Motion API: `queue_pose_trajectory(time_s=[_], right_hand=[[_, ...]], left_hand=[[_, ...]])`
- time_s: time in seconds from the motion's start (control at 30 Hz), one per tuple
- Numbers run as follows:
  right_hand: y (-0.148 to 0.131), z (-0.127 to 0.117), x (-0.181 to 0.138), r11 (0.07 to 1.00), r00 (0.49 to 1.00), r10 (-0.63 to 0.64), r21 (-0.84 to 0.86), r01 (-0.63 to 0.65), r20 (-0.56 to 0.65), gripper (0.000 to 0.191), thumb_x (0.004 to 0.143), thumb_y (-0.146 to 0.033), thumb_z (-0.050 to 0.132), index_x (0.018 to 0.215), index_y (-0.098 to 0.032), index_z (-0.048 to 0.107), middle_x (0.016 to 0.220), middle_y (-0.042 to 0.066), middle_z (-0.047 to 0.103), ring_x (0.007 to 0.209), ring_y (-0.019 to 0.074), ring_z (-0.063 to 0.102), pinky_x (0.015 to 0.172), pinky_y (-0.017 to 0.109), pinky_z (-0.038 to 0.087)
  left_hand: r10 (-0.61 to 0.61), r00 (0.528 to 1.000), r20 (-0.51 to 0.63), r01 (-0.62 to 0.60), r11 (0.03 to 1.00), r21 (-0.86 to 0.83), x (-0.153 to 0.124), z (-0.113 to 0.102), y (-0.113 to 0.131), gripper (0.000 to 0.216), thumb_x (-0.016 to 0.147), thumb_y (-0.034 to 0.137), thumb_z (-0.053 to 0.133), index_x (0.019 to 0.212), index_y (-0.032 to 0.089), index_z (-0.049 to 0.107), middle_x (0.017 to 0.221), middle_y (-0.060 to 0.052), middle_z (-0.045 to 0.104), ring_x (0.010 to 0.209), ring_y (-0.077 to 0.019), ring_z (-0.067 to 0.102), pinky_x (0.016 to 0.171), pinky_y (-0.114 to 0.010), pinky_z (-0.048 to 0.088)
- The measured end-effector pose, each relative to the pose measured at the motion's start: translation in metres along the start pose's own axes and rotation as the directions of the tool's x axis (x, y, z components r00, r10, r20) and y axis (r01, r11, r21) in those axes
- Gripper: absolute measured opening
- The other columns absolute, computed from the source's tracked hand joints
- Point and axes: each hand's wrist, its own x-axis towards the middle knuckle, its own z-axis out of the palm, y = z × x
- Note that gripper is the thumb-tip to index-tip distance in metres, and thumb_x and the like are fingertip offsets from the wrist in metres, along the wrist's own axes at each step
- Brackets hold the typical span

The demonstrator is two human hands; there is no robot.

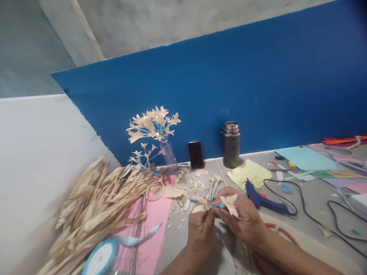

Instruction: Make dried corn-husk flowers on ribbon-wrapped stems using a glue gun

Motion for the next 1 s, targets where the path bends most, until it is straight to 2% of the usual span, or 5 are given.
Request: queue_pose_trajectory(time_s=[0.13,0.27,0.67,0.8,1.0], right_hand=[[0.003,0.002,0.0,0.983,0.982,0.182,-0.045,-0.18,0.054,0.016,0.095,-0.029,0.056,0.086,-0.021,0.065,0.082,0.006,0.069,0.073,0.0195,0.065,0.062,0.027,0.051],[0.007,0.004,0.001,0.934,0.905,0.348,-0.003,-0.358,0.245,0.025,0.094,-0.036,0.055,0.08,-0.021,0.068,0.069,0.002,0.068,0.061,0.0175,0.063,0.059,0.027,0.048],[0.003,0.003,0.002,0.694,0.711,0.619,0.192,-0.694,0.333,0.035,0.085,-0.051,0.063,0.07,-0.02,0.063,0.053,-0.002,0.058,0.047,0.0131,0.053,0.049,0.023,0.041],[0.002,0.003,0.003,0.565,0.612,0.681,0.243,-0.788,0.402,0.034,0.078,-0.05,0.071,0.071,-0.019,0.062,0.05,-0.003,0.06,0.044,0.012,0.053,0.047,0.022,0.04],[-0.004,0.009,0.004,0.471,0.544,0.714,0.272,-0.839,0.441,0.037,0.072,-0.052,0.074,0.068,-0.022,0.053,0.048,-0.004,0.059,0.041,0.0125,0.053,0.044,0.022,0.042]], left_hand=[[0.038,0.994,-0.106,-0.042,0.998,-0.037,0.002,0.001,0.0,0.038,0.091,0.047,0.055,0.068,0.018,0.062,0.059,0.001,0.047,0.056,-0.0132,0.041,0.054,-0.025,0.033],[0.05,0.986,-0.161,-0.064,0.994,-0.086,0.005,0.0,0.005,0.036,0.091,0.043,0.059,0.066,0.017,0.062,0.065,0.0,0.048,0.059,-0.0127,0.043,0.057,-0.025,0.036],[-0.047,0.996,-0.074,0.023,0.956,-0.293,0.002,0.004,0.017,0.032,0.089,0.043,0.063,0.096,0.016,0.077,0.076,-0.002,0.052,0.062,-0.0118,0.046,0.056,-0.023,0.038],[-0.05,0.997,-0.056,0.03,0.95,-0.309,0.002,0.002,0.016,0.034,0.088,0.046,0.063,0.088,0.016,0.077,0.076,-0.003,0.053,0.063,-0.0122,0.046,0.057,-0.024,0.038],[-0.039,0.996,-0.076,0.02,0.973,-0.23,0.006,-0.003,0.024,0.041,0.085,0.049,0.065,0.061,0.016,0.069,0.067,-0.002,0.05,0.062,-0.0134,0.045,0.06,-0.026,0.039]])
